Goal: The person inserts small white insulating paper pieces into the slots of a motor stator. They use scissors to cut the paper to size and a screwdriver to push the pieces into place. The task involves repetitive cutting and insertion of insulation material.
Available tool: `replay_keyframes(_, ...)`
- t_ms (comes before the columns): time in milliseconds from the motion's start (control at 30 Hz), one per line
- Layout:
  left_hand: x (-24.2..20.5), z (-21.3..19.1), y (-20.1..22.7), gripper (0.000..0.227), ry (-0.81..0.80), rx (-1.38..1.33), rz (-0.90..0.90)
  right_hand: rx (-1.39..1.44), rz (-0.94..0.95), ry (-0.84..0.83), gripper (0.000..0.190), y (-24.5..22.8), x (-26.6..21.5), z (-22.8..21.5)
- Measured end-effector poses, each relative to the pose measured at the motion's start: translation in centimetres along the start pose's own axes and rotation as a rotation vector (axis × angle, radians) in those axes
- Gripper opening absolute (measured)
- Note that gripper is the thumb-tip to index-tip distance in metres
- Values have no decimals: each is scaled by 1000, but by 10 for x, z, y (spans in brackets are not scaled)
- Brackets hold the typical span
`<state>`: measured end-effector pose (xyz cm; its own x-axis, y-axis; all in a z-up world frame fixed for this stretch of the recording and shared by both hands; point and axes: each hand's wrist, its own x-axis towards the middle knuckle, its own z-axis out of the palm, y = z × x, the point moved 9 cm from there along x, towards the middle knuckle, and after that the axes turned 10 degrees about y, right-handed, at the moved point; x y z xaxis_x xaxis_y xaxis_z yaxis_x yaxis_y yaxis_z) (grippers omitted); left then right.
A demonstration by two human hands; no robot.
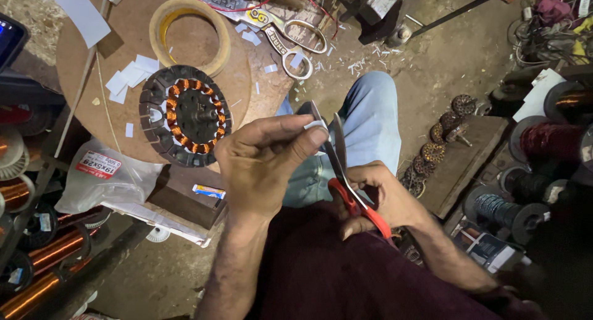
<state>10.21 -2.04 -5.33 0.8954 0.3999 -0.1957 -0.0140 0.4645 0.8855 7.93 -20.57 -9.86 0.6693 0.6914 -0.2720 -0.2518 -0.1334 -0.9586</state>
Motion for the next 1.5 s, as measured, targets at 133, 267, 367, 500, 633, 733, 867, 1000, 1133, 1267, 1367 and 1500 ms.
replay_keyframes(133,1,-2,-5,20,19,-18,-30,-19,-6,42,45,-3,3,-2)
replay_keyframes(267,3,-3,-5,23,16,-26,-34,-93,-65,51,41,-8,3,-2)
replay_keyframes(367,2,-3,-3,24,-9,-28,-35,-93,-71,52,40,-6,2,-3)
replay_keyframes(500,4,-5,-3,24,-9,-19,-27,-85,-56,79,41,-1,4,-5)
replay_keyframes(633,6,-5,-4,25,-22,-27,-21,-83,-64,75,41,3,4,-5)
replay_keyframes(733,6,-6,-6,25,-29,-26,-18,-43,-31,64,39,11,0,-5)
replay_keyframes(867,7,-7,-8,25,-28,-28,-20,-5,29,60,38,26,-2,-10)
replay_keyframes(1000,8,-7,-6,24,-9,35,-16,-82,62,68,44,43,-4,-17)
replay_keyframes(1133,1,-6,17,22,112,290,60,-46,156,89,41,54,-2,-22)
replay_keyframes(1267,-26,-9,67,20,119,500,323,-497,281,46,44,65,10,-7)
replay_keyframes(1367,-25,-7,47,23,-3,165,151,-751,-19,-90,47,62,24,27)
replay_keyframes(1500,-35,-12,26,15,-77,283,139,-739,-116,-97,37,64,31,48)
